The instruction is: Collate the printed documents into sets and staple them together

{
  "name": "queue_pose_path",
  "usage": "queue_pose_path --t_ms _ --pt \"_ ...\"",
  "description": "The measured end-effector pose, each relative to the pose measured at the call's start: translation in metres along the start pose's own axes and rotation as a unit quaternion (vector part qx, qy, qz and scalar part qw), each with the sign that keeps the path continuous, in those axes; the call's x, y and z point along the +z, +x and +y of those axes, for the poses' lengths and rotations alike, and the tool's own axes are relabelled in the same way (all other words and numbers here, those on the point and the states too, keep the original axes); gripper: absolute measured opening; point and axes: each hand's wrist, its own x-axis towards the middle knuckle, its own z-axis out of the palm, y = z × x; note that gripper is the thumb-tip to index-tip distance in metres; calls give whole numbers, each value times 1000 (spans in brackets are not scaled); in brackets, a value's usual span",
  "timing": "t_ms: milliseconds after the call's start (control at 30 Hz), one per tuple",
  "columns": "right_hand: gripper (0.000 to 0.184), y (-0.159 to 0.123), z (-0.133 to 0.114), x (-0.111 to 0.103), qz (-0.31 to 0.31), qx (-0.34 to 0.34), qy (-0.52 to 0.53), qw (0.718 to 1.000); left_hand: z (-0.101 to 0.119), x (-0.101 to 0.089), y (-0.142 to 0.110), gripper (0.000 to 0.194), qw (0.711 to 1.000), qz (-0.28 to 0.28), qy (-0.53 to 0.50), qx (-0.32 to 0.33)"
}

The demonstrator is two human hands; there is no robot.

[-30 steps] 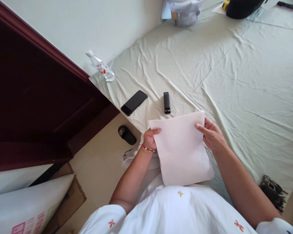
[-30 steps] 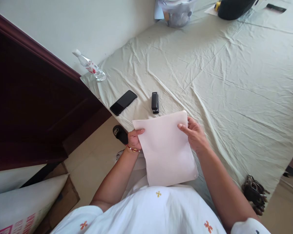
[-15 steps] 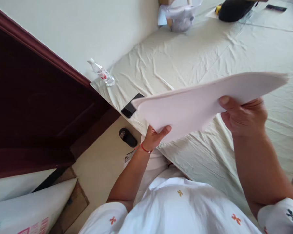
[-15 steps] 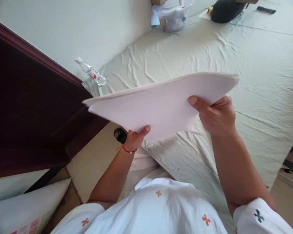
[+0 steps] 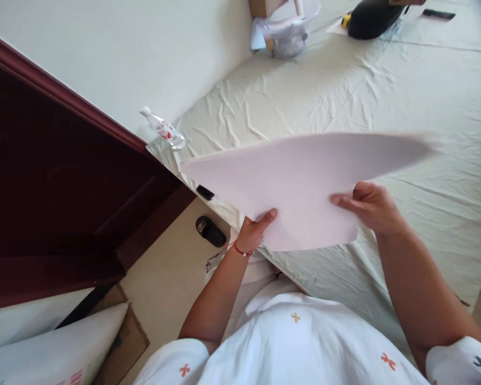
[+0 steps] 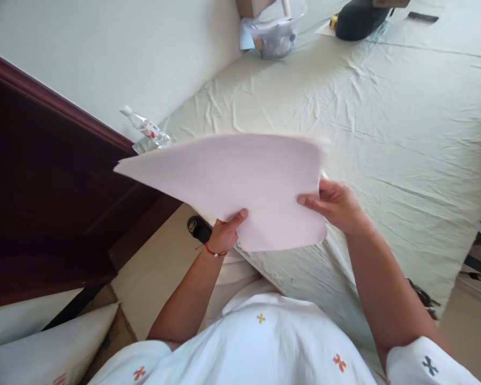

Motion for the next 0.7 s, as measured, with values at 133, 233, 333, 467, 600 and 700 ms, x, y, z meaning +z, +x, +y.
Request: queue_pose_path --t_ms 133,233,333,467,600,700 --pt "37 -29 30 -1 -98 149 20 984 -17 -3 -8 74 991 91 -84 -42" --pt "39 -50 50 3 -123 193 16 973 -29 -5 -15 71 979 132 -119 -98" --pt "41 -62 60 9 -68 206 16 976 -35 -6 -20 66 968 167 -134 -135" --pt "44 -68 66 16 -2 201 -2 980 -36 -4 -21 63 958 198 -137 -153" --pt "46 -70 72 20 43 177 -28 983 -36 -1 -21 61 963 190 -132 -140" --pt "47 -71 76 23 71 157 -79 982 -39 0 -24 61 961 202 -142 -126"
